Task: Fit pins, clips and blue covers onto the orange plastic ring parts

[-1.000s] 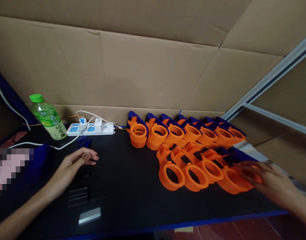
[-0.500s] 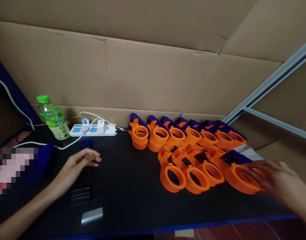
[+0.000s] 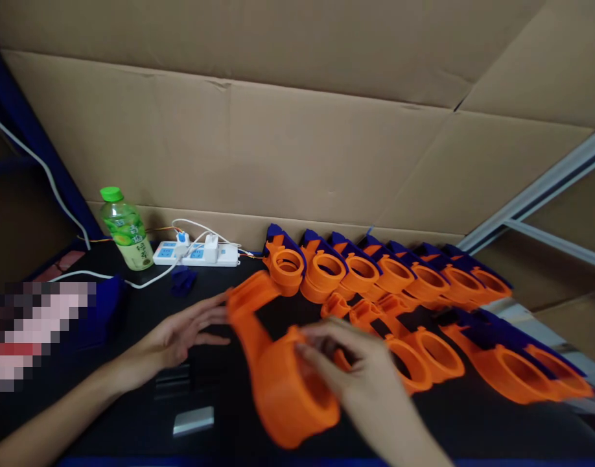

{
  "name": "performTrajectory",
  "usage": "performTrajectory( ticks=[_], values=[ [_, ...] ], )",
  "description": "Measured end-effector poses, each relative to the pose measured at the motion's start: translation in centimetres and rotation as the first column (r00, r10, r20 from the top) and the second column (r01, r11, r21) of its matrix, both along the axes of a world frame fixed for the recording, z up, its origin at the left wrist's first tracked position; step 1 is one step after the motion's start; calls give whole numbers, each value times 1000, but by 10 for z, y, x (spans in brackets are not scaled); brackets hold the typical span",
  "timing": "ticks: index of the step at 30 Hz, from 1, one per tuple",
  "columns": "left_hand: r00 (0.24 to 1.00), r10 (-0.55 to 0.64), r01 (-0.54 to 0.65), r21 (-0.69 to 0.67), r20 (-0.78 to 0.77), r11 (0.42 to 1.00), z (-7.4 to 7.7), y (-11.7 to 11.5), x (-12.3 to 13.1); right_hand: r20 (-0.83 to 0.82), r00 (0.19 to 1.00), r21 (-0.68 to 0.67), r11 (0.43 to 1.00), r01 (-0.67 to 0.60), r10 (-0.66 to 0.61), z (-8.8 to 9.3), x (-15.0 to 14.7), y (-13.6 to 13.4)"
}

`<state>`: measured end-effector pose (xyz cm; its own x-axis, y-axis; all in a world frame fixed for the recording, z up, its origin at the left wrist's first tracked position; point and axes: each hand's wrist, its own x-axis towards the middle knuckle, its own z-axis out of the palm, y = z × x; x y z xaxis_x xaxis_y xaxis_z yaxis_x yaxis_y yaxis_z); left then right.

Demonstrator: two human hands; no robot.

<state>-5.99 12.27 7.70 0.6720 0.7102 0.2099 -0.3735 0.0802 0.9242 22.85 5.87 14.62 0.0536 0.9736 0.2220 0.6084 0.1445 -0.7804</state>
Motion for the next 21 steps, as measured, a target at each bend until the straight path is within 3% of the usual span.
performTrajectory(
  ticks=[2,4,9,11,13,15,17,21],
  values=[
    [997,22,-17,-69,78,997,2,-3,1,-45,987,-51,986,-156,154,-11,-47,8],
    [984,125,-100,-186,128,977,5,-2,1,-43,966,-76,963,-259,257,-21,-76,11],
    [889,453,-381,-431,73,818,16,11,-13,159,912,42,921,-388,378,-56,-90,2],
    [853,521,-457,-456,17,764,18,16,-20,331,846,167,856,-489,418,-76,-88,-7],
    [839,543,-505,-433,-42,747,19,18,-22,534,739,247,760,-601,410,-96,-87,-15],
    [838,538,-525,-401,-92,750,19,19,-22,675,653,273,706,-653,343,-112,-88,-21],
    [842,526,-529,-384,-122,757,18,18,-20,733,612,282,686,-670,297,-121,-91,-24],
    [851,509,-520,-349,-131,780,17,15,-16,715,652,319,712,-625,252,-126,-96,-27]
  ],
)
